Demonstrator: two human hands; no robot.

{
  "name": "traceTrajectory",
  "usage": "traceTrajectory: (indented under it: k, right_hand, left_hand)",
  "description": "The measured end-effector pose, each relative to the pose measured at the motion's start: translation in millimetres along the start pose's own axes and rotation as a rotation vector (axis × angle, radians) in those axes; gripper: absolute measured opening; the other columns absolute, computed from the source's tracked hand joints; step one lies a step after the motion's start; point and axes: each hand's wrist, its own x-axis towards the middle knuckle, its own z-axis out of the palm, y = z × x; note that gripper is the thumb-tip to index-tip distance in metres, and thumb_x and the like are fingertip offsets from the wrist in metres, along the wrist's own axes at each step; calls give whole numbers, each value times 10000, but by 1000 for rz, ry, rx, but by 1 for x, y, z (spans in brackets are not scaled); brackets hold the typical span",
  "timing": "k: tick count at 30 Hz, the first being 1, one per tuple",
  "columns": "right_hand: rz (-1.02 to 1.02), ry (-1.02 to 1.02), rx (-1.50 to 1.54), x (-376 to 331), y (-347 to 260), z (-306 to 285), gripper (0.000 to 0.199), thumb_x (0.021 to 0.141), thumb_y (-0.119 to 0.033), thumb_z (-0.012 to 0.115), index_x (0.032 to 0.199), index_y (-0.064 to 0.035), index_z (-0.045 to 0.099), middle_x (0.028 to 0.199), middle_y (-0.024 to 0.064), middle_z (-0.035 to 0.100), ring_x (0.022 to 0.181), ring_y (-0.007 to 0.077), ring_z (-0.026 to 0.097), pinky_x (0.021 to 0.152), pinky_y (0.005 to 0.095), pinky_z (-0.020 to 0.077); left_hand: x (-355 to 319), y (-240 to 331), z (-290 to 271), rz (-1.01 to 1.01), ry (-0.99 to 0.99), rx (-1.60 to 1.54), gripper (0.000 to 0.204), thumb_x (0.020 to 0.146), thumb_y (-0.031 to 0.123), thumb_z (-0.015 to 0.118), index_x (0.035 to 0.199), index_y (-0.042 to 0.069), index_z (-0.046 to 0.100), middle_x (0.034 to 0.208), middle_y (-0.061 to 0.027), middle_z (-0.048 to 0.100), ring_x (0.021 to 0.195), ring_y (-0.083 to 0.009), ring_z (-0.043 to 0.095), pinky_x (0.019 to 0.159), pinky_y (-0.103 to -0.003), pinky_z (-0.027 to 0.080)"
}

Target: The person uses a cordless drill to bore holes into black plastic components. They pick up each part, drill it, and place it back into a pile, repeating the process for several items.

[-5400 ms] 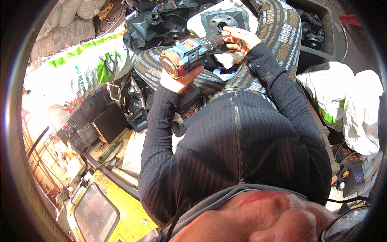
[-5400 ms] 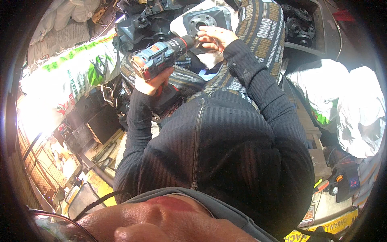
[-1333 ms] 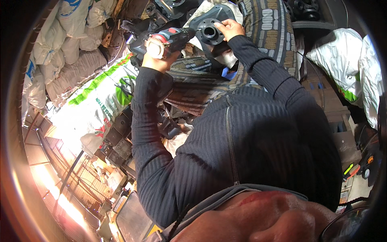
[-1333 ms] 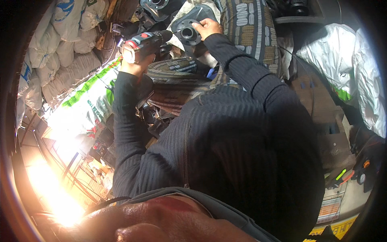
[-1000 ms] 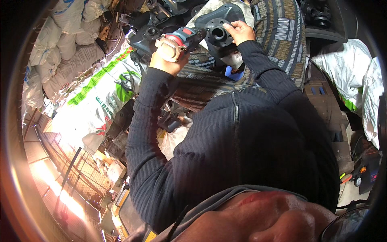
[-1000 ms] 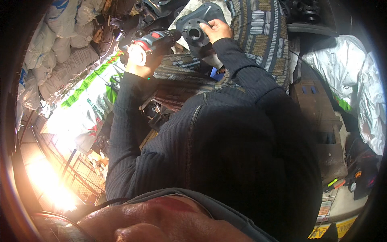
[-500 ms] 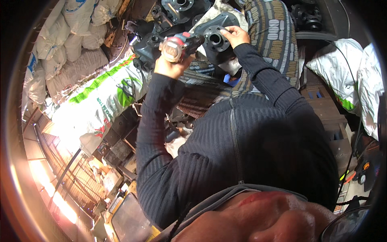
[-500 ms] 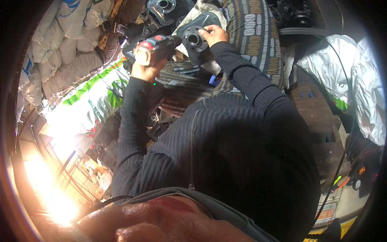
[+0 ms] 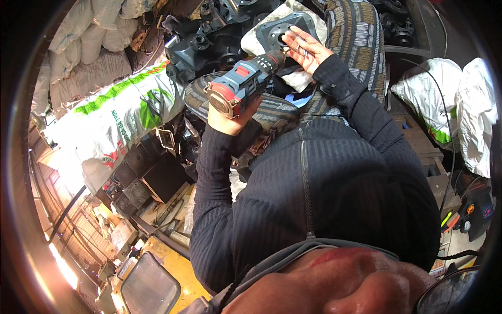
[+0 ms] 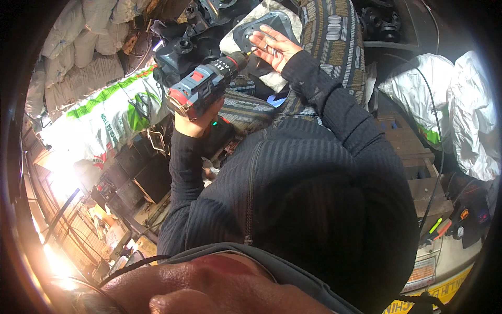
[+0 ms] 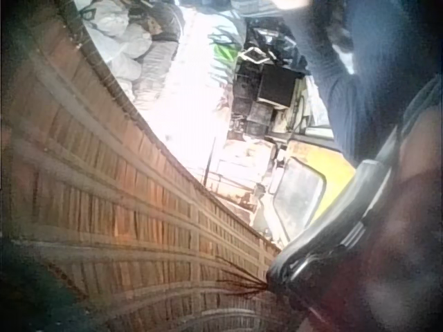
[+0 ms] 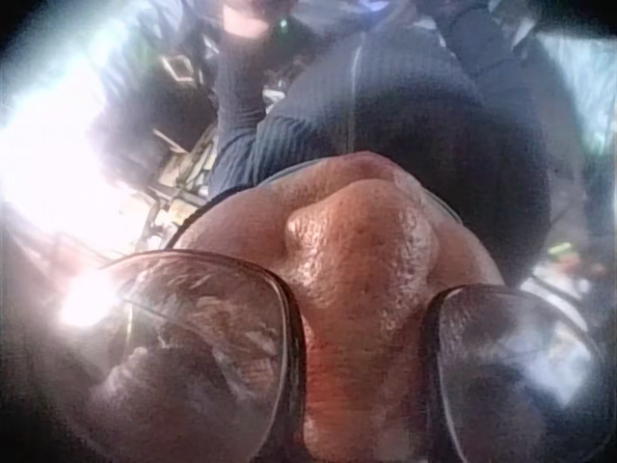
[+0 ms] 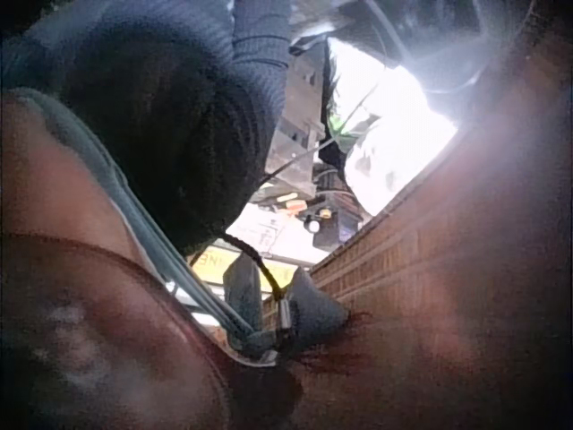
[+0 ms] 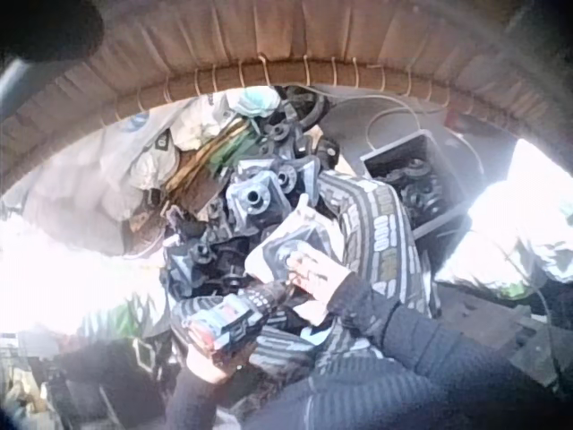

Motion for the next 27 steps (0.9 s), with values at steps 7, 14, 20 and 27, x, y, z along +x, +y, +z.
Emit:
traceTrajectory:
  k: [7,14,20,27]
  right_hand:
    - [-39,196,-2,4,20,7,272,877,-16,467,1147,-31,497,1151,127,546,1099,244,528,882,367,490]
    - [-34,329,12,7,29,2,240,879,-35,478,1117,-20,511,1118,127,566,1080,234,541,880,347,482]
    - [-26,294,-111,-2,32,5,213,893,-61,466,1087,-40,548,1126,117,570,1066,210,543,901,302,454]
    - [-2,651,-279,-33,26,-23,281,909,-169,497,1161,-50,533,692,-38,465,531,56,406,502,229,437]
  left_hand:
    - [-10,-6,5,34,28,77,397,712,214,700,1045,41,572,978,-96,622,884,-259,600,785,-361,455]
    - [-9,-10,9,-21,-23,127,398,723,227,688,1051,36,566,978,-106,624,883,-269,605,778,-364,464]
    - [-6,-8,9,-5,-81,176,383,679,162,708,1016,39,575,928,-108,617,852,-269,604,740,-376,473]
    - [-3,-19,2,-149,-22,99,428,693,213,731,1031,9,565,933,-114,640,834,-237,637,749,-325,506]
